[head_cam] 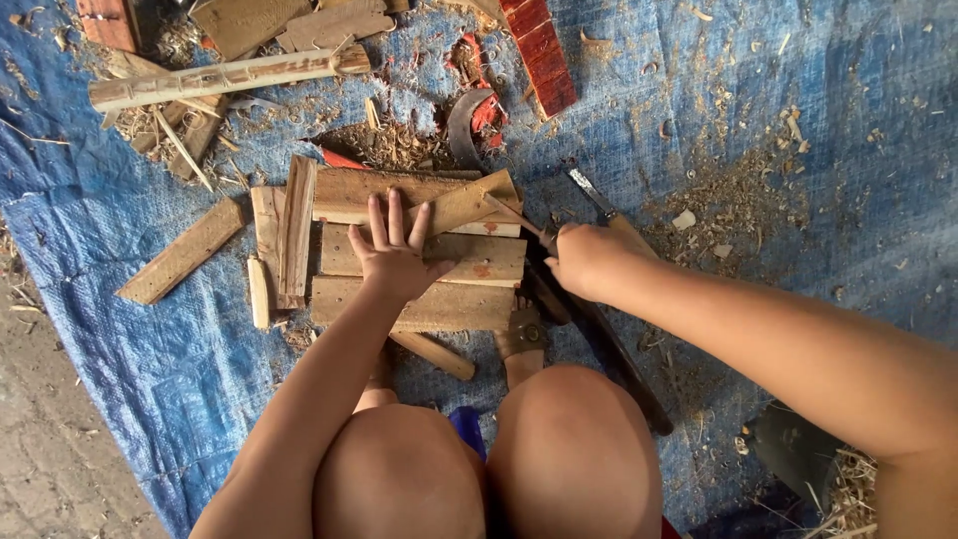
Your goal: Splitting small wooden planks into thinner strips using a large curved knife on a tarp.
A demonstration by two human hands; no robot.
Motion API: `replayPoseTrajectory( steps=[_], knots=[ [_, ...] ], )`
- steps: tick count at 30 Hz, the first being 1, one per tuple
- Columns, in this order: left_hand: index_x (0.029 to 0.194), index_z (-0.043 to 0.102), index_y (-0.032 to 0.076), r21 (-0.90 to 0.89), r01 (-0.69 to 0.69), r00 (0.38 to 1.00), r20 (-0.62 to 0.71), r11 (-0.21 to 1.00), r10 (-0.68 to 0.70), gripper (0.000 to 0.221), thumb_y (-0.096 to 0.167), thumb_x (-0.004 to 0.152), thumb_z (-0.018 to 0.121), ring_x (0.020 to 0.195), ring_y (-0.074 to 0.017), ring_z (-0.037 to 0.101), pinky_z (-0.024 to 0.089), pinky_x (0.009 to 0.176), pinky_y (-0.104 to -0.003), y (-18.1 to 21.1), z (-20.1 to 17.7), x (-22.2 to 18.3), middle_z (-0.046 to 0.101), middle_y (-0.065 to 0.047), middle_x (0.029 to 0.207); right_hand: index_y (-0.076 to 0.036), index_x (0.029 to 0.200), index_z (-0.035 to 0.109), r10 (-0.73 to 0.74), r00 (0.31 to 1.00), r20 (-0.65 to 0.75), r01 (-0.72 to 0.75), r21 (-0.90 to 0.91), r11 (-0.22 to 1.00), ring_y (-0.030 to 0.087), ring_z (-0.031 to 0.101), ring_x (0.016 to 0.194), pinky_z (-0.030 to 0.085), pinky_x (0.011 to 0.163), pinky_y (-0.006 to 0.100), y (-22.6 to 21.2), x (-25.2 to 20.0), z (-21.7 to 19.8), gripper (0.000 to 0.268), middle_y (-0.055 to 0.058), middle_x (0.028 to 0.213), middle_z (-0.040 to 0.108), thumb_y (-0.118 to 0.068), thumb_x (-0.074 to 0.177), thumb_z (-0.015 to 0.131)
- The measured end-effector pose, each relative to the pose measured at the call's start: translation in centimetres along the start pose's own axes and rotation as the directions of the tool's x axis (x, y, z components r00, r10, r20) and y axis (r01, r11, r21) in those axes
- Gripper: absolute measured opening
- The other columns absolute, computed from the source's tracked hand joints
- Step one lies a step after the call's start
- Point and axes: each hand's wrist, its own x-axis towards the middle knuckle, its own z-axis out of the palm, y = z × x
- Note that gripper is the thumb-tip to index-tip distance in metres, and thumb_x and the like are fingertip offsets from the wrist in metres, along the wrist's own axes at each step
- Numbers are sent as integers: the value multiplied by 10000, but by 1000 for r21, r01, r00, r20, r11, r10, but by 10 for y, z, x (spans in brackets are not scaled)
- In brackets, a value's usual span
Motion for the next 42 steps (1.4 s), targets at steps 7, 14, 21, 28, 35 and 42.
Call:
replayPoseTrajectory(
  steps=[7,14,21,28,35,42],
  knots=[
    [1642,-185,296,9,-10,999,49,1000,10,1047,892,897,246,1511,-466,-283,-42,1122,-786,0,-7,-2,-250,-192,1689,155,1334,501,5,968,253,-167,624,763,343,750,643,623,545,445,3,33,5,695,294,901,721,-446,987,458],
    [1642,-190,285,4,-11,999,48,1000,11,1034,866,917,264,1508,-470,-287,-70,1118,-784,0,-6,-1,-249,-194,1689,93,1188,620,-3,996,-88,-8,-126,992,398,756,753,596,561,561,9,58,20,410,241,901,739,-234,961,521],
    [1645,-177,293,-25,-9,999,30,1000,10,1039,876,907,263,1513,-460,-286,-68,1127,-783,-1,-8,-3,-244,-181,1695,113,1184,615,-69,991,-118,67,-28,997,426,724,989,582,718,608,-15,7,-2,370,300,1052,726,-175,1002,472],
    [1645,-178,281,-30,-26,998,63,999,28,1034,859,920,280,1502,-468,-301,-63,1122,-781,0,-12,-4,-266,-200,1681,146,1335,530,-11,961,276,-142,530,836,301,777,754,598,651,413,-8,20,-24,696,247,978,756,-471,1029,431],
    [1648,-167,300,-27,-8,1000,27,1000,9,1051,892,889,258,1515,-455,-287,-52,1138,-773,0,-5,-1,-245,-179,1696,124,1108,624,-17,994,-105,0,-158,987,410,740,728,562,507,556,4,54,14,437,256,855,725,-252,1008,427],
    [1651,-160,293,3,3,1000,27,1000,-3,1039,887,899,241,1521,-452,-274,-40,1137,-774,-2,-11,-6,-230,-177,1702,98,1130,626,-59,976,-209,12,-219,976,420,739,823,546,537,582,1,36,11,385,281,928,727,-199,1004,416]
  ],
)
